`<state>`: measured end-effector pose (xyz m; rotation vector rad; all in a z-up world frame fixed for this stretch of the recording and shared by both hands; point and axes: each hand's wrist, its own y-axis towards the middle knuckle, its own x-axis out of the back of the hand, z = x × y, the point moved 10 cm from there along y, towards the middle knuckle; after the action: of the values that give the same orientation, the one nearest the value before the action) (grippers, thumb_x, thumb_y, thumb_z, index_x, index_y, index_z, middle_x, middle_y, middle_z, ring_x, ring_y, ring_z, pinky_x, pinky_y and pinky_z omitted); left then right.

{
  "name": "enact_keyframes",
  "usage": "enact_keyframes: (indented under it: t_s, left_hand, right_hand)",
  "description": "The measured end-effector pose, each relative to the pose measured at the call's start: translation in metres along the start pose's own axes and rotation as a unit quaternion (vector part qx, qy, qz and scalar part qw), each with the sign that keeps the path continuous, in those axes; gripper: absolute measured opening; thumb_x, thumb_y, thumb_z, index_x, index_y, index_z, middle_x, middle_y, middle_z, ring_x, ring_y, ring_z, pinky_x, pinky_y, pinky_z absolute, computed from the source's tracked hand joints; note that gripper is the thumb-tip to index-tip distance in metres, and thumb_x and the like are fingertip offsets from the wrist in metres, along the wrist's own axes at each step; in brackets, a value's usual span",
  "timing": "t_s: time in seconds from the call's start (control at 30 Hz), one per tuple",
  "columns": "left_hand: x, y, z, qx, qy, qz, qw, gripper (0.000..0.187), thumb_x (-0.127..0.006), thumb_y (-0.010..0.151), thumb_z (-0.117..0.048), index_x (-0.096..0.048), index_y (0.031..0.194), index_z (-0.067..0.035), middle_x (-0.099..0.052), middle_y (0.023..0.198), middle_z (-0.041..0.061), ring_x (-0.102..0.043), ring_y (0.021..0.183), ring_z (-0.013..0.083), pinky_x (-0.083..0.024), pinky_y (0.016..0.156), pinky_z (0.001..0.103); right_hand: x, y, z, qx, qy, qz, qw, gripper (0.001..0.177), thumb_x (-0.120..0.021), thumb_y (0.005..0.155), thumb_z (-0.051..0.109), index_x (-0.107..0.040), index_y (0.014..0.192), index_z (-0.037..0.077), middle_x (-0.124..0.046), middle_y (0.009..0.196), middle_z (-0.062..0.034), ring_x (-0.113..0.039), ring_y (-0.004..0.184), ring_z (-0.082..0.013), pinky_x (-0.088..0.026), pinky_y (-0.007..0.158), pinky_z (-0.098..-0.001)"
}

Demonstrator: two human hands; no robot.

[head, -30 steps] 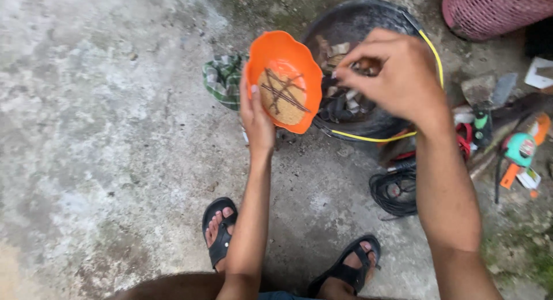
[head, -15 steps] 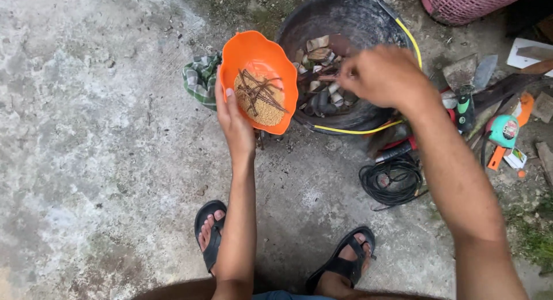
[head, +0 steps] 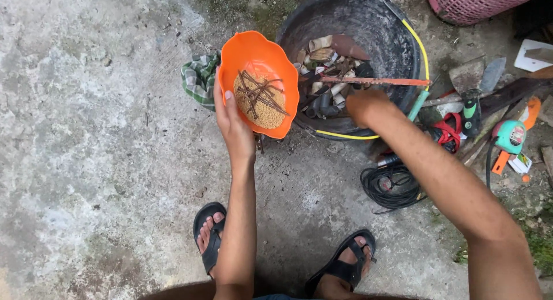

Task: Sorting various hardware items like nails, screws, and washers from a small container into a larger bucket.

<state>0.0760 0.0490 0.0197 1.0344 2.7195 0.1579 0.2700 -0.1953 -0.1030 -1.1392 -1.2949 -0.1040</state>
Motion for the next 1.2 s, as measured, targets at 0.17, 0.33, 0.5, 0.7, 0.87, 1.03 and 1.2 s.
enact_keyframes:
  t_s: [0.17,0.33,0.5,0.7,0.87,1.03,1.2]
  left_hand:
    - [-0.001,0.004,0.006,0.011,-0.008,-0.003,1.000,0.054,-0.037,0.115,-0.031,-0.036,0.161,-0.002,-0.041,0.166,0.015,-0.039,0.156,0.0256,-0.028,0.130,0.040]
    - [-0.003,0.004,0.010,0.012,-0.006,-0.004,1.000,0.054,-0.037,0.116,-0.031,-0.037,0.161,-0.002,-0.041,0.166,0.015,-0.039,0.156,0.0254,-0.027,0.131,0.039]
    - [-0.007,0.006,0.008,0.015,-0.002,-0.004,1.000,0.054,-0.037,0.115,-0.031,-0.038,0.160,-0.001,-0.042,0.166,0.015,-0.039,0.156,0.0254,-0.026,0.131,0.039]
    - [-0.006,0.006,0.008,0.018,-0.014,0.000,1.000,0.054,-0.036,0.115,-0.030,-0.036,0.161,-0.001,-0.040,0.167,0.015,-0.038,0.156,0.0255,-0.026,0.131,0.039]
    - [-0.006,0.006,0.010,0.019,-0.032,-0.003,0.999,0.054,-0.037,0.115,-0.030,-0.036,0.161,-0.002,-0.039,0.167,0.015,-0.038,0.156,0.0258,-0.027,0.131,0.039]
    - [-0.002,0.002,0.016,0.026,-0.004,-0.013,1.000,0.054,-0.038,0.114,-0.031,-0.038,0.161,-0.003,-0.041,0.167,0.015,-0.039,0.156,0.0263,-0.027,0.131,0.039]
    - [-0.001,0.000,0.017,0.009,0.037,-0.011,0.999,0.056,-0.040,0.115,-0.035,-0.039,0.161,-0.003,-0.041,0.168,0.016,-0.036,0.158,0.0271,-0.024,0.131,0.039]
  right_hand:
    - [0.000,-0.002,-0.014,-0.004,-0.002,0.047,0.999,0.029,-0.060,0.093,0.005,-0.075,0.118,0.004,-0.070,0.128,-0.0189,-0.069,0.120,-0.0368,-0.057,0.097,-0.0477]
    - [0.029,-0.010,-0.024,-0.013,0.037,-0.024,0.999,0.030,-0.058,0.094,0.005,-0.073,0.120,0.006,-0.071,0.125,-0.0213,-0.068,0.116,-0.0390,-0.055,0.094,-0.0510]
    - [-0.008,0.006,-0.010,-0.004,-0.005,0.016,1.000,0.026,-0.064,0.089,0.011,-0.075,0.112,0.006,-0.071,0.122,-0.0186,-0.070,0.113,-0.0374,-0.057,0.093,-0.0491]
    - [-0.018,0.027,-0.005,0.002,-0.005,-0.016,1.000,0.024,-0.064,0.091,0.017,-0.077,0.110,0.007,-0.074,0.117,-0.0172,-0.072,0.109,-0.0354,-0.058,0.090,-0.0493]
    - [-0.006,0.021,0.005,0.034,-0.031,-0.038,0.998,0.024,-0.062,0.090,0.012,-0.077,0.108,0.007,-0.075,0.117,-0.0166,-0.073,0.108,-0.0356,-0.058,0.089,-0.0499]
    - [0.056,-0.049,0.017,0.037,-0.001,0.006,0.999,0.024,-0.064,0.087,0.014,-0.077,0.105,0.004,-0.074,0.114,-0.0192,-0.072,0.106,-0.0377,-0.057,0.090,-0.0503]
    - [0.173,-0.137,0.018,0.042,0.053,-0.102,0.993,0.020,-0.076,0.082,0.037,-0.077,0.098,0.024,-0.076,0.083,-0.0112,-0.073,0.081,-0.0299,-0.057,0.079,-0.0480]
